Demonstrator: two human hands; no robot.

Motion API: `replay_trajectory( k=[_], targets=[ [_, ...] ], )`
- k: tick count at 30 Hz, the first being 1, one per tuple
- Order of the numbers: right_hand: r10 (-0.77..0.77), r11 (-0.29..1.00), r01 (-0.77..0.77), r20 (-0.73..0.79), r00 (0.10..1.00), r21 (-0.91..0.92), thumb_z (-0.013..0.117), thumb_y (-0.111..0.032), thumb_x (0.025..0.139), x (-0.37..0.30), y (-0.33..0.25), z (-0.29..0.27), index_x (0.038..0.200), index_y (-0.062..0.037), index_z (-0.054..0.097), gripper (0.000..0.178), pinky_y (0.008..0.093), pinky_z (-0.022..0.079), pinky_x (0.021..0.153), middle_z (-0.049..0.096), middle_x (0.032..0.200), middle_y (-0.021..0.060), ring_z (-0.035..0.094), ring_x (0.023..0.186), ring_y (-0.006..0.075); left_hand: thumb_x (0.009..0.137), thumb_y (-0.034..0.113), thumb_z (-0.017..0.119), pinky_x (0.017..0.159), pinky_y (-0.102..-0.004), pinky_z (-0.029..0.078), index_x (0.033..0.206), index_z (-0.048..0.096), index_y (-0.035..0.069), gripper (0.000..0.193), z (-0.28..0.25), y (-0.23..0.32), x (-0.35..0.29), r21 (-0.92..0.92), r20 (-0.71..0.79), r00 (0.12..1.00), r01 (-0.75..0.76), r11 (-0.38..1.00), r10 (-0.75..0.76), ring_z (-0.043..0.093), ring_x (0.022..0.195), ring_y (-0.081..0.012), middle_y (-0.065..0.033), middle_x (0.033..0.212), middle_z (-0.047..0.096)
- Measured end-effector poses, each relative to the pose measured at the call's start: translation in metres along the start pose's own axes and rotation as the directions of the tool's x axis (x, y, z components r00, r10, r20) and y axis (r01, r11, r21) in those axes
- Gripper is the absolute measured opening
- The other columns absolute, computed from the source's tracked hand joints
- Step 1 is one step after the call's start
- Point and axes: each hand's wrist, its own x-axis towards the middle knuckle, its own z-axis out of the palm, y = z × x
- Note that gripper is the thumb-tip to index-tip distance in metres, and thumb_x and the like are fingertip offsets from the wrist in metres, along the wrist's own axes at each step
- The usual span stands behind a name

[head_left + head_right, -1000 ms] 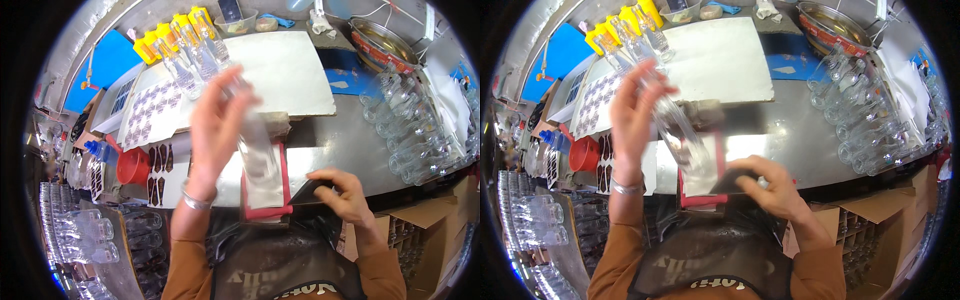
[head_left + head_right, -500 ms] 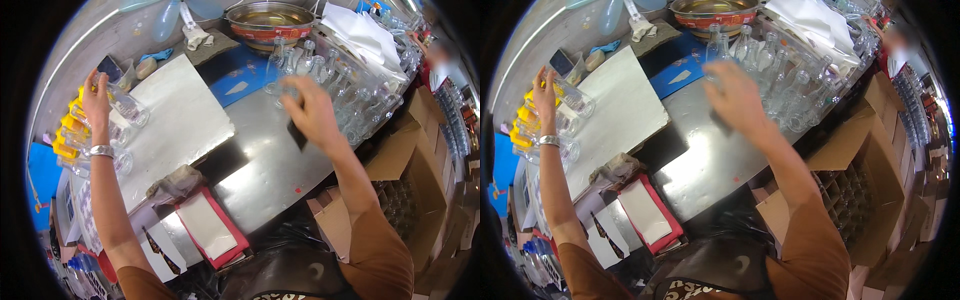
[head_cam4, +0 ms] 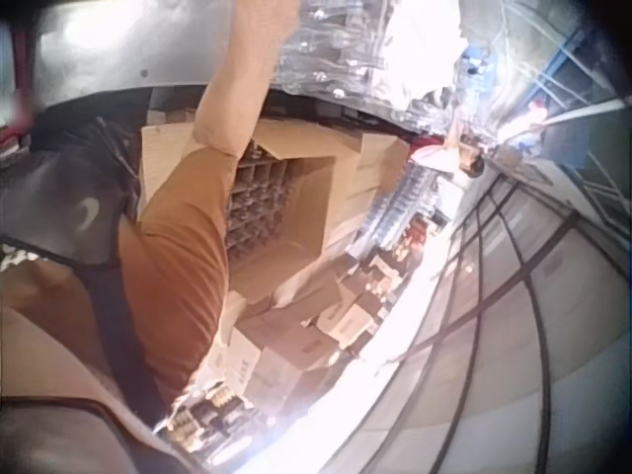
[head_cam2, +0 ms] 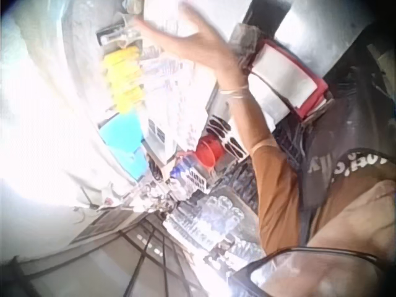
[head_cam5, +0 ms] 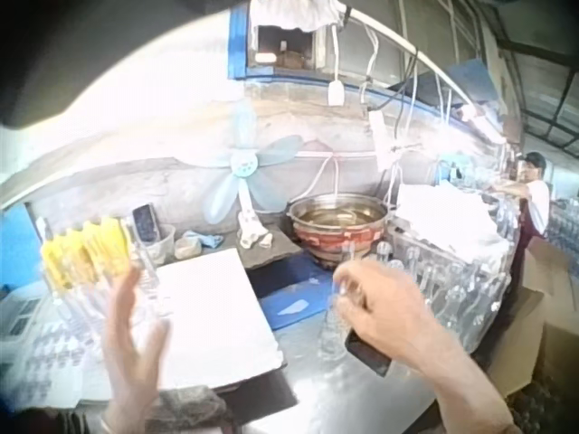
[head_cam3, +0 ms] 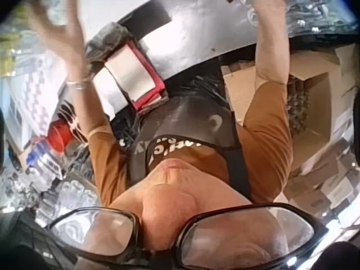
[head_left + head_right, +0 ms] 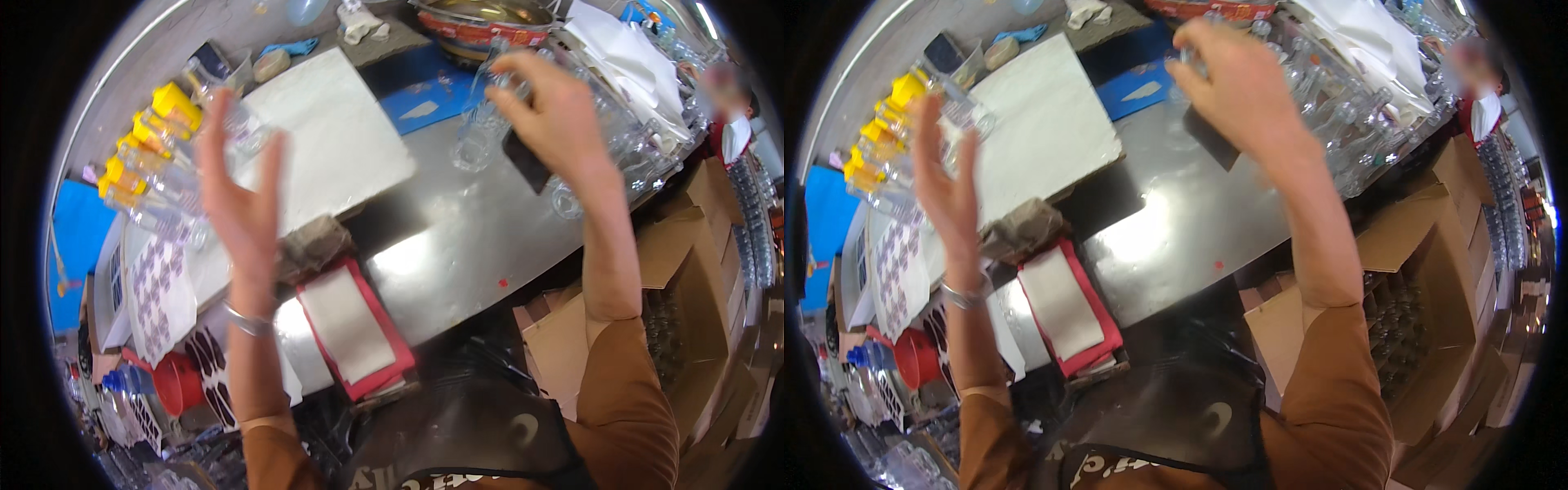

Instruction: The person repeatedly picks up clear plastic bottles, applies a rectangular label to the side, and smooths it with a black squeegee tool. The labeled bottles are placed on a nearby surface. The process is repeated for multiple bottles in a continuous workflow.

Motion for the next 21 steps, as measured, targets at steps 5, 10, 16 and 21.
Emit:
replay_trajectory(
  k=[5, 10, 16, 21],
  targets=[
    [0.169, 0.771, -0.348, 0.356, 0.919, 0.533, 0.075, -0.023, 0.090, 0.035, -0.098, -0.019, 0.100, 0.0007, 0.069, 0.026, 0.0230, 0.044, 0.059, 0.066, 0.077, 0.0032, 0.057, 0.067, 0.0060, 0.076, 0.017, 0.085, 0.104, -0.0370, 0.046, 0.158, 0.024, 0.002, 0.104, -0.012, 0.081, -0.094, -0.285, 0.471, 0.850, 0.402, 0.870, -0.238, 0.054, 0.129, -0.0304, -0.0210, 0.143, 0.053],
    [0.007, 0.605, -0.303, 0.376, 0.926, 0.736, 0.062, -0.036, 0.101, -0.005, -0.108, 0.064, 0.121, 0.0012, 0.064, 0.042, 0.0204, 0.047, 0.059, 0.072, 0.092, 0.0078, 0.061, 0.063, 0.0068, 0.089, 0.002, 0.068, 0.091, -0.0350, 0.053, 0.160, 0.015, 0.003, 0.089, -0.046, 0.091, -0.146, -0.530, 0.540, 0.651, 0.755, 0.386, -0.534, 0.061, 0.111, -0.0238, -0.0177, 0.136, 0.054],
    [-0.050, 0.691, -0.329, 0.496, 0.867, 0.644, 0.071, -0.017, 0.092, -0.128, -0.178, 0.067, 0.124, 0.0002, 0.062, 0.038, 0.0280, 0.049, 0.060, 0.068, 0.113, 0.0129, 0.060, 0.061, 0.0109, 0.102, 0.029, 0.056, 0.104, -0.0392, 0.044, 0.159, 0.018, 0.000, 0.074, -0.075, 0.075, -0.191, -0.384, 0.374, 0.485, 0.857, 0.344, -0.790, 0.053, 0.131, -0.0300, -0.0240, 0.150, 0.043],
    [0.032, 0.498, -0.653, 0.740, 0.672, 0.571, 0.070, -0.025, 0.095, -0.165, -0.190, 0.075, 0.138, 0.0066, 0.050, 0.057, 0.0297, 0.052, 0.061, 0.069, 0.104, 0.0121, 0.060, 0.061, 0.0114, 0.103, 0.018, 0.055, 0.114, -0.0369, 0.035, 0.152, 0.034, -0.005, 0.059, -0.096, 0.108, -0.166, -0.330, 0.351, 0.552, 0.829, 0.451, -0.756, 0.044, 0.139, -0.0264, -0.0237, 0.150, 0.045]
  ],
)
